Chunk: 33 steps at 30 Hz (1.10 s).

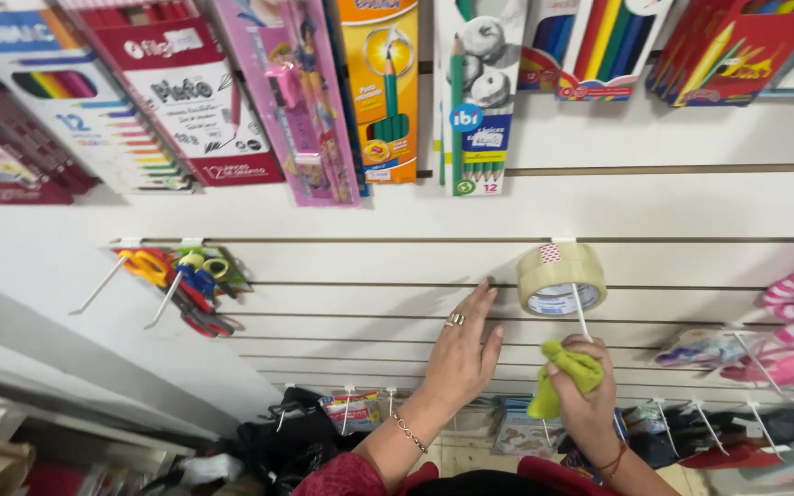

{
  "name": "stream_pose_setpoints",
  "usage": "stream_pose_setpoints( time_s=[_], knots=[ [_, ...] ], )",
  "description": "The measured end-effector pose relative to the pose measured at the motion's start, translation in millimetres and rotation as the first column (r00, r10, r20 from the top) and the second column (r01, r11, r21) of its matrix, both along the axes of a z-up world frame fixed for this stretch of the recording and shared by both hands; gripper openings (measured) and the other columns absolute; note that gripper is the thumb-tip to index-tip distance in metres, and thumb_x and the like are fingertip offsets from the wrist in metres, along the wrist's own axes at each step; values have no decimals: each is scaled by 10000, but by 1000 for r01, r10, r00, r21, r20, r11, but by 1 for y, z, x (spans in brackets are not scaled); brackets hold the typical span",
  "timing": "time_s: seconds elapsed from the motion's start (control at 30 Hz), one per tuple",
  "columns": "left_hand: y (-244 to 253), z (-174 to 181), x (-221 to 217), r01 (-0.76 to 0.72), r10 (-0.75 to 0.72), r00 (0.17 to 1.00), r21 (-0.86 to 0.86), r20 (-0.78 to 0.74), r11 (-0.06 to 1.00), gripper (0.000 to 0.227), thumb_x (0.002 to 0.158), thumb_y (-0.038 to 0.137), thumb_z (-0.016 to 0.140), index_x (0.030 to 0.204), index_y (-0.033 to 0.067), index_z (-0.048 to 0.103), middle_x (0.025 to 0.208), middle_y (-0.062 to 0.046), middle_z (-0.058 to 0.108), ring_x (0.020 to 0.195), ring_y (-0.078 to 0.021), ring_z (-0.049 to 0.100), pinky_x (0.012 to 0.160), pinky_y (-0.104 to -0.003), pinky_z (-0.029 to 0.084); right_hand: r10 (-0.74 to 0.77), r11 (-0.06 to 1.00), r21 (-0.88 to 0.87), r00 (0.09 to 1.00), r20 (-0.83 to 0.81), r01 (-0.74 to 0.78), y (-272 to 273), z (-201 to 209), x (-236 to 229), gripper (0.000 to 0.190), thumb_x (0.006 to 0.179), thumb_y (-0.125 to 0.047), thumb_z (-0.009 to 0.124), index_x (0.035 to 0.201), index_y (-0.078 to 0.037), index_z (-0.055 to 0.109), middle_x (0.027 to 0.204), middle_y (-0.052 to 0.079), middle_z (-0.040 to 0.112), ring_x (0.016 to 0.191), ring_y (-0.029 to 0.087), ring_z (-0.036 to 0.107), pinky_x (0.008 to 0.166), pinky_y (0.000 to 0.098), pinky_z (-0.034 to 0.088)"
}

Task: Cleaning and wiping down various stationery items like scissors and tape rolls in a store setting.

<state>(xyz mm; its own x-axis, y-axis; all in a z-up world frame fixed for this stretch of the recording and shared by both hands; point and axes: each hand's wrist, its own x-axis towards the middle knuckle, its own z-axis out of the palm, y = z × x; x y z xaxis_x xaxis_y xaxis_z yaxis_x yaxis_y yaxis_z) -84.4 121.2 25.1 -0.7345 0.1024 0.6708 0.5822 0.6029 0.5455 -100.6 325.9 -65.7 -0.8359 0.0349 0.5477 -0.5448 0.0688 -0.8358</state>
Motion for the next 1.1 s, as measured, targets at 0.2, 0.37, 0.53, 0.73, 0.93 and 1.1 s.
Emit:
stream_pose_setpoints(
  time_s=[0.2,0.37,0.53,0.73,0.93,1.1],
  knots=[
    [-6,-13,36,-123,124,992,49,-1,991,460,944,39,566,1381,-69,468,1397,-264,595,1244,-391,618,1002,-438,510,181,978,46,938,295,-203,-15,-18,11,452,794,22,758,1216,-28,600,1084,101,675,833,183,680,717,285,580],
    [-12,-21,63,-279,276,960,71,42,958,441,950,62,555,1375,-25,477,1333,-215,638,1080,-384,677,862,-426,540,344,936,-42,881,326,-350,-21,-41,8,517,775,81,761,1235,-20,549,1142,125,677,890,202,689,771,302,584],
    [-28,-6,87,-362,360,932,42,46,931,422,959,65,551,1366,-21,478,1294,-209,650,939,-372,696,771,-432,549,398,897,57,858,326,-438,-39,-14,22,423,832,16,730,1235,-11,606,1082,112,696,797,187,696,704,293,578],
    [-68,8,111,-483,485,874,47,-46,875,387,974,86,569,1351,17,513,1227,-142,673,820,-313,676,718,-384,530,568,802,-7,759,317,-597,-77,1,23,482,873,45,553,1353,6,529,1150,159,643,834,229,665,735,338,570],
    [-145,2,139,-549,551,834,85,-8,832,340,971,106,569,1305,45,569,1265,-102,680,957,-294,695,808,-363,533,602,767,65,751,271,-638,-165,6,37,567,819,39,471,1383,-3,515,1394,138,519,1137,258,591,955,363,508],
    [-230,6,158,-566,568,822,51,-34,823,281,961,97,588,1237,49,606,1213,-109,700,1000,-305,694,836,-378,545,531,791,289,840,114,-540,-257,19,62,553,854,-50,634,1400,-36,545,1427,127,532,1249,256,571,1050,364,458]
  ],
)
